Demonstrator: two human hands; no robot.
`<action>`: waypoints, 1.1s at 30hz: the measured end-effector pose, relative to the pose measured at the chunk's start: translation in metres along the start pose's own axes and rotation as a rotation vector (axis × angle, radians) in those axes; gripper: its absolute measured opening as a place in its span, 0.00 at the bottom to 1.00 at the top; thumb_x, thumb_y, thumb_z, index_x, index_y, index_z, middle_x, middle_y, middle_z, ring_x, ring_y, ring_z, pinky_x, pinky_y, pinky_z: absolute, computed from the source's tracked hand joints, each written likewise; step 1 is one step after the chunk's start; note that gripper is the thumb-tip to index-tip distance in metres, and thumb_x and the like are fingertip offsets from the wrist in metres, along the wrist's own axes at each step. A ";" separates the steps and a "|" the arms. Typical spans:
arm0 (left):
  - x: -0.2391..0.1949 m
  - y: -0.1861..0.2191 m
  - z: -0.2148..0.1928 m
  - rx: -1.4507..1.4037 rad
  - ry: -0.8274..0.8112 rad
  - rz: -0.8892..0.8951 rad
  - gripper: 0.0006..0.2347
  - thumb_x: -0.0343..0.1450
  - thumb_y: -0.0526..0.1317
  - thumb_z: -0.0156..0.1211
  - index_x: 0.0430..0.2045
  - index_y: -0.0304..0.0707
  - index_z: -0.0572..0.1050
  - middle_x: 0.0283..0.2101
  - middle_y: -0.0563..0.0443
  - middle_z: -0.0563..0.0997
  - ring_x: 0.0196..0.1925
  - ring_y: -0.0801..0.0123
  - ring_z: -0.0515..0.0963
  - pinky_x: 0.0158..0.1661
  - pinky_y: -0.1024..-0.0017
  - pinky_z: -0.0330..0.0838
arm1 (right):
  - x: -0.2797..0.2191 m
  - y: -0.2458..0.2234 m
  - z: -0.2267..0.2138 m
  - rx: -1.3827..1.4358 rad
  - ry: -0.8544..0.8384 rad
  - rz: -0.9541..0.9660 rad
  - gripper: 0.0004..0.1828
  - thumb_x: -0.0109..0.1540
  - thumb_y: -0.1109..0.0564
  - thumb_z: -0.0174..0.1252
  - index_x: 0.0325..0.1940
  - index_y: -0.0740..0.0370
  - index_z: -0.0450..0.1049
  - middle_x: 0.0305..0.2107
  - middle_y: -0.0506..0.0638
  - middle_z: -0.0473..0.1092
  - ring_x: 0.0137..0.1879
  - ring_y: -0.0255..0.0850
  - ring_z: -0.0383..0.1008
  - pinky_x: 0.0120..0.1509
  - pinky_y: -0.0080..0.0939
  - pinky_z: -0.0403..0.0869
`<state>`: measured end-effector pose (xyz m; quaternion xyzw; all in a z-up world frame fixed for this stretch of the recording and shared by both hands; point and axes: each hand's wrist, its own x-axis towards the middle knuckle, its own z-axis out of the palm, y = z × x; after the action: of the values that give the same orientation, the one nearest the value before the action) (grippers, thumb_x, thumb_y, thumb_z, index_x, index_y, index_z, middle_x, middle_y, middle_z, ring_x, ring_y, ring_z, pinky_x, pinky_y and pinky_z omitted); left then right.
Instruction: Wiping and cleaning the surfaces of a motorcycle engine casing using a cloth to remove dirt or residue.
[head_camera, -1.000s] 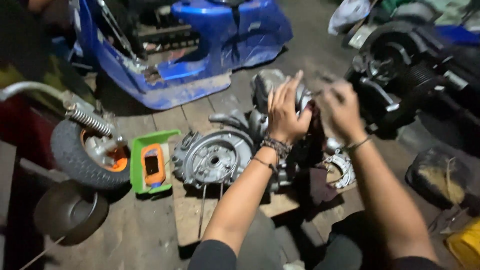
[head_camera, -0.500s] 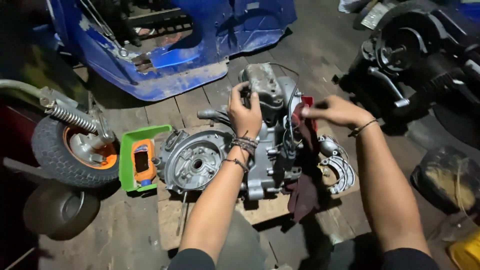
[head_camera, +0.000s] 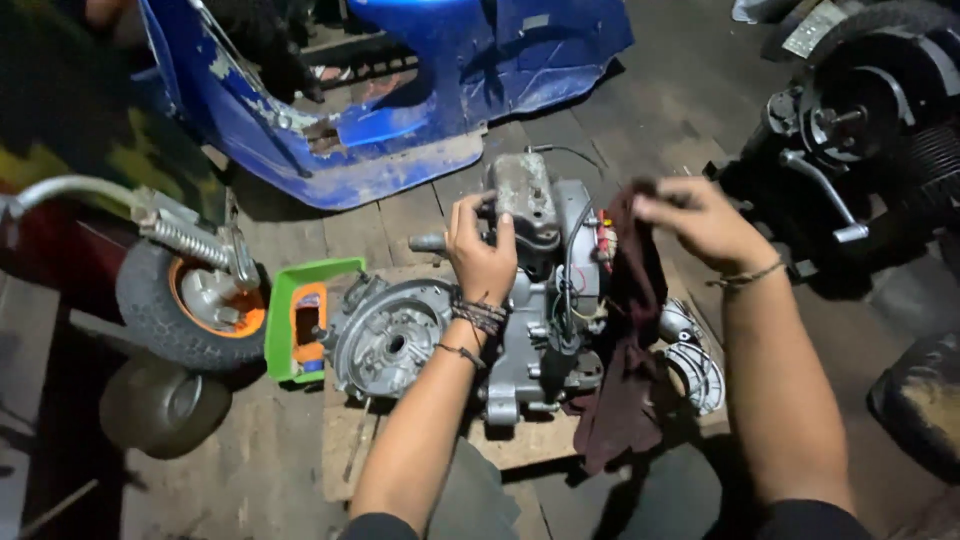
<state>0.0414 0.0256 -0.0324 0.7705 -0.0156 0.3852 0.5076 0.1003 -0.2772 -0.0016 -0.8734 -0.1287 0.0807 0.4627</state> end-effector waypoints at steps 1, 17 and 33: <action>-0.008 0.003 -0.004 -0.001 0.007 -0.009 0.11 0.70 0.37 0.59 0.46 0.46 0.75 0.43 0.53 0.77 0.47 0.53 0.78 0.51 0.57 0.68 | -0.001 0.005 0.015 -0.008 -0.009 0.001 0.17 0.66 0.50 0.64 0.41 0.70 0.79 0.34 0.60 0.77 0.47 0.44 0.72 0.57 0.51 0.70; -0.016 0.032 0.014 -0.047 -0.131 0.168 0.06 0.67 0.40 0.64 0.35 0.45 0.77 0.39 0.52 0.77 0.46 0.52 0.78 0.50 0.59 0.70 | -0.042 -0.030 0.119 0.096 0.428 -0.029 0.32 0.54 0.55 0.75 0.57 0.64 0.68 0.45 0.66 0.75 0.52 0.63 0.78 0.54 0.60 0.76; -0.015 0.020 -0.002 -0.147 -0.204 0.161 0.04 0.71 0.41 0.62 0.36 0.45 0.78 0.37 0.51 0.77 0.45 0.50 0.79 0.49 0.57 0.72 | -0.057 -0.064 0.115 -0.019 0.196 0.128 0.48 0.50 0.42 0.75 0.69 0.53 0.62 0.60 0.65 0.69 0.65 0.66 0.69 0.68 0.65 0.68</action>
<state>0.0219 0.0118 -0.0256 0.7626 -0.1568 0.3423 0.5260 0.0066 -0.1697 -0.0116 -0.8878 -0.0277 0.0230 0.4589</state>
